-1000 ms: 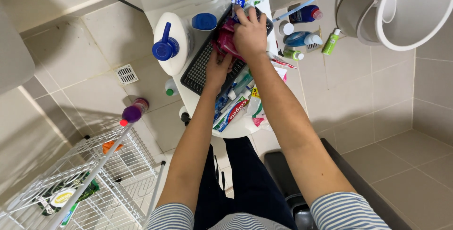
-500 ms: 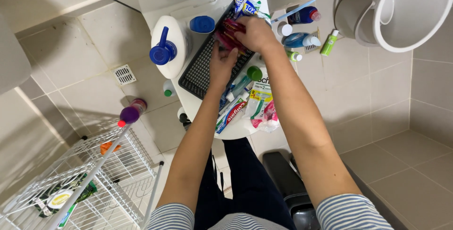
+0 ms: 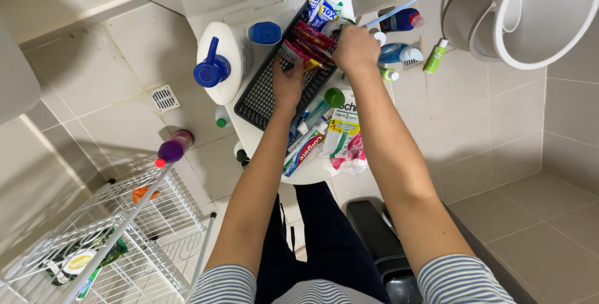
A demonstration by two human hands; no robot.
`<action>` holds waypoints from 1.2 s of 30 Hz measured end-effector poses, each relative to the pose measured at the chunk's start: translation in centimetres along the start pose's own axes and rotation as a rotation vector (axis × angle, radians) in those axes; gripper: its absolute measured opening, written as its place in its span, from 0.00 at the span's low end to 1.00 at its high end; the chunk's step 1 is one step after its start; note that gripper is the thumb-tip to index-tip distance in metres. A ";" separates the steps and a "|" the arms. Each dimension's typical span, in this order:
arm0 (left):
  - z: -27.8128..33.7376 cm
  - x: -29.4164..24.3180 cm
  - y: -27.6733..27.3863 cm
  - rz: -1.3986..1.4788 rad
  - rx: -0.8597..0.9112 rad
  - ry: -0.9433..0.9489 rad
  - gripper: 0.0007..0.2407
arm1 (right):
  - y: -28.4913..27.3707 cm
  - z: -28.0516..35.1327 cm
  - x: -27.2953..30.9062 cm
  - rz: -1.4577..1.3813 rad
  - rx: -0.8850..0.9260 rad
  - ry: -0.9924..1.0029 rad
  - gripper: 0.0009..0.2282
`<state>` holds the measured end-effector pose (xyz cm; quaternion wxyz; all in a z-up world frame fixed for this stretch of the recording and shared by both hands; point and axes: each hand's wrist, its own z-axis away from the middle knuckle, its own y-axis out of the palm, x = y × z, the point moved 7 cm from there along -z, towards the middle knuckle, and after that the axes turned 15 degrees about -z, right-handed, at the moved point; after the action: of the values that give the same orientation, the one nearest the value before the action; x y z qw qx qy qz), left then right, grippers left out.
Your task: The person organizes various bathroom supplies on a toilet tank and a small table. They place toilet paper rolls on the tank, arrange toiletries like toothpaste and razors into a black basket, and move cleaning bottles and a bucket around the floor.
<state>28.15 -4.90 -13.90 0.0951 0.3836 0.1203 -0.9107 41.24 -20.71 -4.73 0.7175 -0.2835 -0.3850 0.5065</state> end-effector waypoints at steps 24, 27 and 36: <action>1.2 -0.7 0.1 -0.068 -0.105 0.161 0.31 | -3.2 3.4 4.0 -0.182 -0.149 -0.519 0.05; 1.1 -0.1 0.4 -0.042 -0.101 0.229 0.29 | -2.3 3.7 6.1 -0.216 -0.285 -0.688 0.03; 1.7 -2.6 0.8 -0.011 -0.112 0.203 0.33 | -1.3 2.1 4.3 -0.317 -0.259 -0.646 0.05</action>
<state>28.99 -5.97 -11.00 0.0988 0.4673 0.1820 -0.8595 40.92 -16.99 -1.41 0.5870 -0.1346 -0.6911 0.3997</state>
